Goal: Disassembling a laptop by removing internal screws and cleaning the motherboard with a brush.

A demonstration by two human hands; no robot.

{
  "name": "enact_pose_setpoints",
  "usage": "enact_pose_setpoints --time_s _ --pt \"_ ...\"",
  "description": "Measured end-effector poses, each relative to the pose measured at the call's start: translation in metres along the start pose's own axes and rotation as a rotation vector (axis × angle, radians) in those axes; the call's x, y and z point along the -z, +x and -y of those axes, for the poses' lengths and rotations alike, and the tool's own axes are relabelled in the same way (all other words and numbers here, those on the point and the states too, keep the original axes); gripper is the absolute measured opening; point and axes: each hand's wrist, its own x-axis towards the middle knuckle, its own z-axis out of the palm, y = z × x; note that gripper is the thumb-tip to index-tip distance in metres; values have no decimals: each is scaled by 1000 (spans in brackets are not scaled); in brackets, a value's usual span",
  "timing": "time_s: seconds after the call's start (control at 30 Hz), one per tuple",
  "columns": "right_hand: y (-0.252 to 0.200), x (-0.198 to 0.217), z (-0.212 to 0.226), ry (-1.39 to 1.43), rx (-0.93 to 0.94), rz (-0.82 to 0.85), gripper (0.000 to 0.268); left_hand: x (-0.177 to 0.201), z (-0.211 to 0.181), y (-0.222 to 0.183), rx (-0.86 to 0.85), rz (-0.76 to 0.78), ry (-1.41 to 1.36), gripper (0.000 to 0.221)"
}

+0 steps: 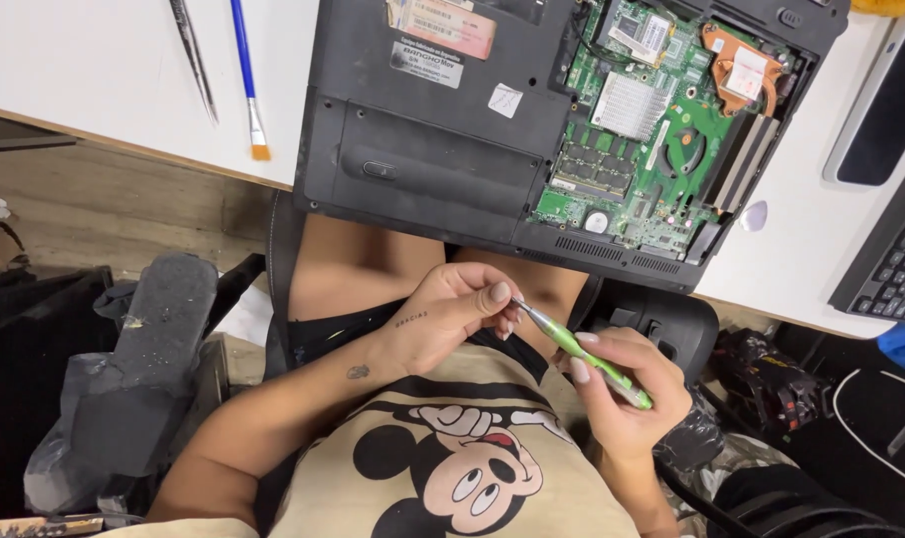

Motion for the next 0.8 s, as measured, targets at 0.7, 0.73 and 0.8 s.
enact_pose_setpoints --time_s 0.7,0.73,0.8 --pt "0 6 9 -107 -3 3 9 -21 -12 3 -62 -185 227 17" --pt "0 5 10 -150 26 2 9 -21 -11 3 -49 -184 195 18" --pt "0 4 11 -193 56 2 9 -20 -6 5 -37 -183 161 19"
